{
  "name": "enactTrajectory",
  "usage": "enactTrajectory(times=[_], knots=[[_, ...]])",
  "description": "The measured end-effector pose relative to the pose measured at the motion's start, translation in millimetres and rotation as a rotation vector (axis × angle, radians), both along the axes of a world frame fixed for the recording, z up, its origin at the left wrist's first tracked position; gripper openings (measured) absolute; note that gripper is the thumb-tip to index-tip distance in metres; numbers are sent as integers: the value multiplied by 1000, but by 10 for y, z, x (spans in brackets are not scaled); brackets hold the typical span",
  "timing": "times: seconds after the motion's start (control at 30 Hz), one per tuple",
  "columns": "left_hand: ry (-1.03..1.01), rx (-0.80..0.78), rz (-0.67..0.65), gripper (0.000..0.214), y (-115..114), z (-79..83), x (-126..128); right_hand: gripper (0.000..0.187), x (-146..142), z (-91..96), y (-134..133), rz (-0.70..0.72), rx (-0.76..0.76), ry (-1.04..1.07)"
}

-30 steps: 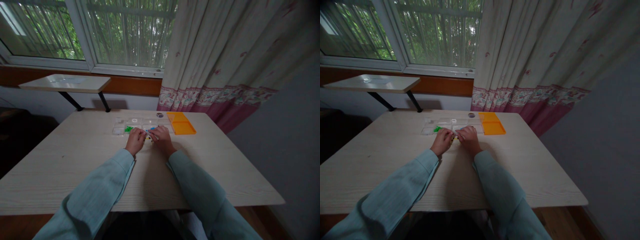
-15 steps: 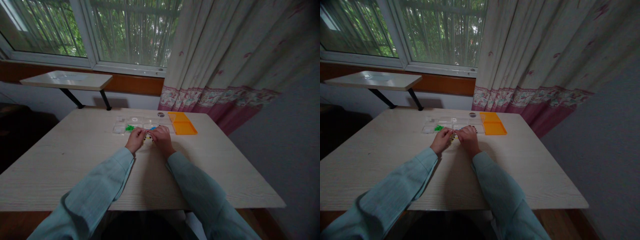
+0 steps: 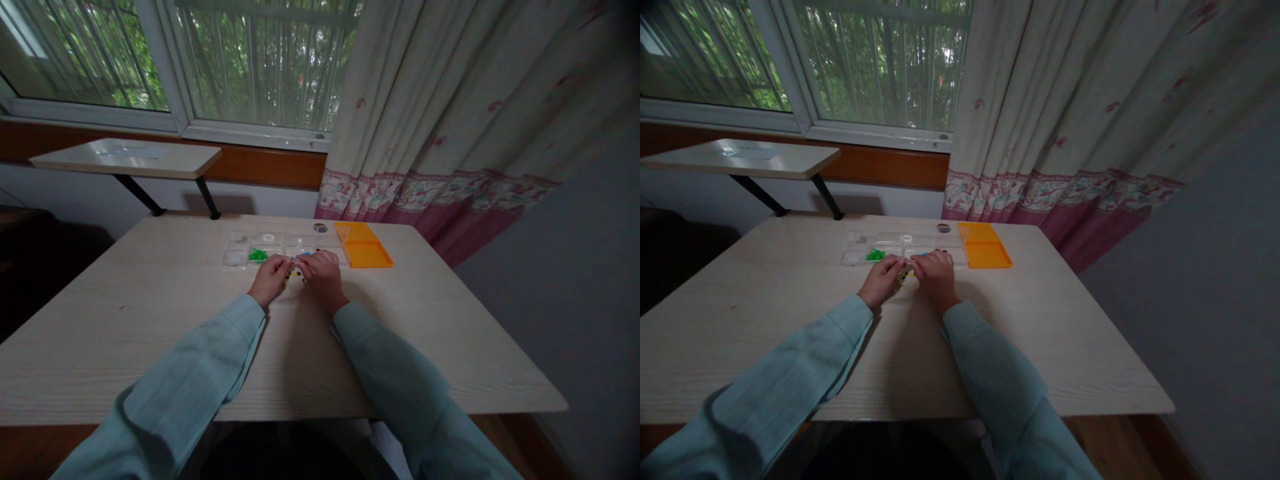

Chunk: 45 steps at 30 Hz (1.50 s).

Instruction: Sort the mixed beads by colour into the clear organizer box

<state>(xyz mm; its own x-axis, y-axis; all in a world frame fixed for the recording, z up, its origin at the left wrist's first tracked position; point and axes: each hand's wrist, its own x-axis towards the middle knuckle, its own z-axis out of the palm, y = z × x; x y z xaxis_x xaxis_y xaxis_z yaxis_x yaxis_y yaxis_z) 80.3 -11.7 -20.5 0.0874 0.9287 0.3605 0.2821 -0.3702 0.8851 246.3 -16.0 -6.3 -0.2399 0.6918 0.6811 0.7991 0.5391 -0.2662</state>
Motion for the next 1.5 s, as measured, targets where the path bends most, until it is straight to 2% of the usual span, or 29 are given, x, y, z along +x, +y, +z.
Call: enactTrajectory(times=[0.13, 0.43, 0.6, 0.73, 0.83, 0.93, 1.03, 1.13, 1.23, 1.33, 1.5], knots=[[16, 60, 6, 31, -32, 35, 21, 32, 6, -23, 11, -55, -21, 12], [80, 171, -27, 22, -147, 188, 24, 29, -17, -10, 19, 33, -114, 224], [97, 187, -49, 24, -150, 177, 23, 28, -18, 16, 5, 82, -118, 342], [87, 211, -59, 23, -120, 149, 8, 27, -23, 9, 15, 99, -111, 355], [169, 248, -13, 23, -99, 149, -38, 26, 31, -4, 47, 98, -106, 338], [313, 294, 13, 21, -104, 185, -106, 25, 150, -32, 109, 40, -111, 352], [470, 328, -113, 17, -156, 253, -155, 28, 279, -82, 189, -56, -127, 403], [583, 363, -347, 19, -256, 319, -144, 31, 352, -130, 249, -116, -124, 428], [658, 376, -540, 30, -373, 344, -74, 32, 353, -147, 262, -115, -125, 417], [728, 391, -610, 34, -467, 322, 23, 29, 325, -142, 251, -93, -116, 424], [799, 465, -575, 21, -486, 256, 112, 26, 316, -151, 263, -96, -106, 469]])
